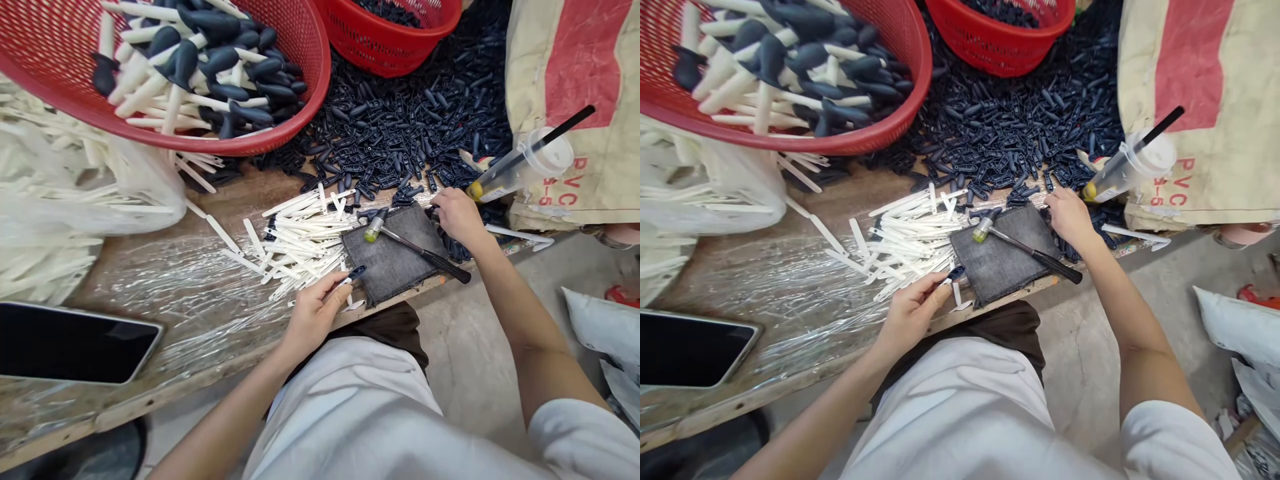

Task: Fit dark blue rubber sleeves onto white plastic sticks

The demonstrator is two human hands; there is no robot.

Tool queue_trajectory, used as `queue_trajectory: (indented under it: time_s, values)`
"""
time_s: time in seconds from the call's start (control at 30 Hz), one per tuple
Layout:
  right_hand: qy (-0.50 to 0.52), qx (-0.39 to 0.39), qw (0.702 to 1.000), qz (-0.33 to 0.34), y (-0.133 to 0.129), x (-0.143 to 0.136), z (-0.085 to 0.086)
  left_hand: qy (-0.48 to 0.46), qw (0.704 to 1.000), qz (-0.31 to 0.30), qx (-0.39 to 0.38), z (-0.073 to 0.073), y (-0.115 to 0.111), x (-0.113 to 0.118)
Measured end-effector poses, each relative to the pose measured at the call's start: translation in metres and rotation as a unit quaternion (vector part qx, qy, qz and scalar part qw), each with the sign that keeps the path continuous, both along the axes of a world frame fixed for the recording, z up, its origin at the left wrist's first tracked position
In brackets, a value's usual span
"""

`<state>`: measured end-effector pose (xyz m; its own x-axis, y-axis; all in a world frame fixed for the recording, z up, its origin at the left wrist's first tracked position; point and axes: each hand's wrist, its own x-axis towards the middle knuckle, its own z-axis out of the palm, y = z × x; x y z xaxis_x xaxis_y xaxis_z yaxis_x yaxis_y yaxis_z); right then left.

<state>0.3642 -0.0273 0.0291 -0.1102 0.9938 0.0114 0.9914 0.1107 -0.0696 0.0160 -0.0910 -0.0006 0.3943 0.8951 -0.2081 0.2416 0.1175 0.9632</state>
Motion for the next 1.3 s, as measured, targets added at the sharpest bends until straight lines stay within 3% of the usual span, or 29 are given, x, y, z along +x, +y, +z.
queue_trajectory:
  time_s: [0.1, 0.2, 0.33, 0.4, 0.53, 0.67, 0.77, 0.87, 1.03, 1.3]
  values:
    - [-0.023, -0.001, 0.999, -0.024, 0.006, 0.011, -0.01, -0.041, 0.997, 0.042, -0.057, -0.002, -0.005, 0.001]
    - [0.091, 0.077, 0.993, 0.006, -0.014, -0.025, 0.003, -0.078, 0.99, 0.051, -0.104, 0.001, -0.008, 0.003]
    - [0.238, 0.015, 0.951, 0.198, -0.055, -0.092, 0.028, -0.062, 0.993, 0.0, -0.099, 0.008, -0.008, 0.009]
    - [0.26, 0.004, 0.937, 0.235, -0.068, -0.115, 0.031, -0.026, 0.997, -0.017, -0.065, 0.013, -0.007, 0.014]
    - [0.256, 0.036, 0.944, 0.206, -0.082, -0.132, 0.021, 0.049, 0.997, -0.047, 0.045, 0.02, -0.006, 0.019]
    - [0.19, 0.074, 0.962, 0.181, -0.095, -0.134, 0.018, 0.105, 0.976, -0.058, 0.179, 0.017, -0.01, 0.018]
    - [0.133, 0.101, 0.979, 0.114, -0.102, -0.135, 0.02, 0.14, 0.958, -0.067, 0.242, 0.013, -0.011, 0.015]
    - [0.195, 0.064, 0.975, 0.081, -0.1, -0.134, 0.023, 0.151, 0.954, -0.109, 0.235, 0.013, -0.011, 0.012]
    - [0.351, -0.013, 0.927, 0.13, -0.091, -0.13, 0.022, 0.105, 0.964, -0.164, 0.183, 0.014, -0.01, 0.009]
    - [0.394, -0.054, 0.915, 0.066, -0.096, -0.133, 0.02, 0.093, 0.956, -0.165, 0.224, 0.004, -0.019, 0.006]
